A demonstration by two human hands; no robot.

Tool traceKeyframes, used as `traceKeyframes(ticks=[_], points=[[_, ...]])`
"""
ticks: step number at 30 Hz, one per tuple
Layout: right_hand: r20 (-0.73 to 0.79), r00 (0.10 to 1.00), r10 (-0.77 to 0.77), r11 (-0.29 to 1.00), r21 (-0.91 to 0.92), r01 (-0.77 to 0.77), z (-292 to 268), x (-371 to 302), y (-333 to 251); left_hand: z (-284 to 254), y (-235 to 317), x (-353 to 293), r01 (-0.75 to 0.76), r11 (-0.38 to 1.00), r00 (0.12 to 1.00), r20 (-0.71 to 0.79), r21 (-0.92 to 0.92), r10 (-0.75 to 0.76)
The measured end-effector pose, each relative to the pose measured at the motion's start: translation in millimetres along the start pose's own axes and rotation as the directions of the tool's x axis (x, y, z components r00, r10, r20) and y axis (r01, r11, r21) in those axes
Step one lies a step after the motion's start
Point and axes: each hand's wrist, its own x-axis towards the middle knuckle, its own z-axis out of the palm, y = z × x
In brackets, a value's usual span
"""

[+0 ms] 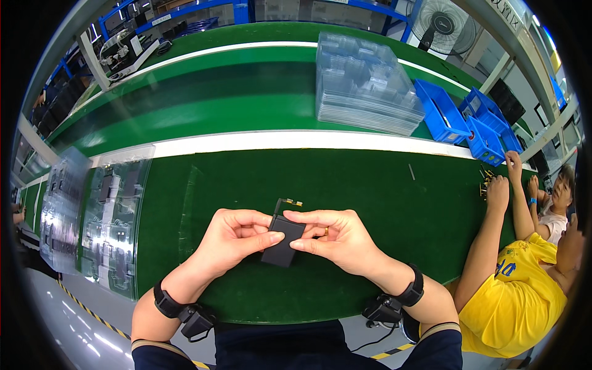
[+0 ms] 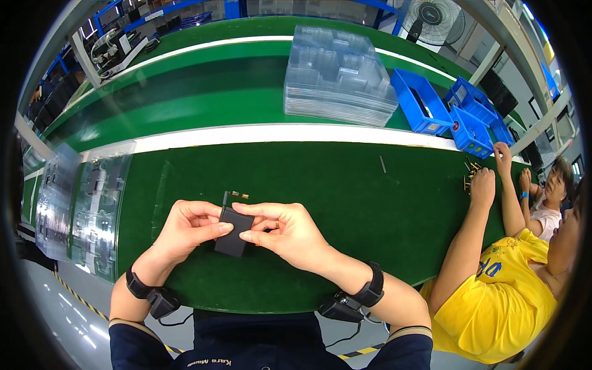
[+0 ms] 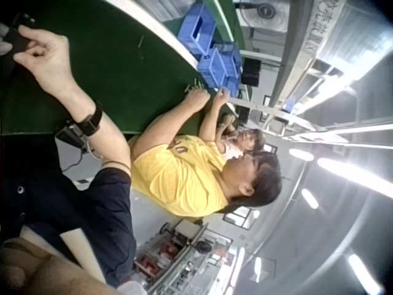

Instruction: The recorder is assembling small electronic components on a green workbench.

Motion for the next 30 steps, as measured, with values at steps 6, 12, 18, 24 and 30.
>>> traceKeyframes(ticks=[6, 12, 18, 24, 30], points=[[0.033, 0.999, 0.02, 0.998, 0.053, -0.021, -3, -1, -2, 1, -1, 1, 0.013, 1.0, 1.0, 0.007, 0.017, -0.013], [-0.069, 0.976, 0.207, 0.975, 0.097, -0.2, -1, -1, -12, 1, 0, 2, -0.002, 0.998, 0.999, 0.034, 0.062, 0.0], [-0.057, 0.988, 0.147, 0.988, -0.043, -0.149, 0, 6, -2, -3, -5, 1, -0.022, 0.994, 1.0, 0.02, 0.107, 0.02], [-0.077, 0.989, 0.122, 0.981, -0.143, -0.132, -8, -3, 0, -2, -12, 3, -0.083, 0.959, 0.994, 0.092, 0.273, 0.06], [-0.045, 0.987, 0.154, 0.976, -0.145, -0.16, -7, 2, -7, -40, 38, -49, -0.009, 0.89, 0.981, -0.17, 0.456, 0.097]])
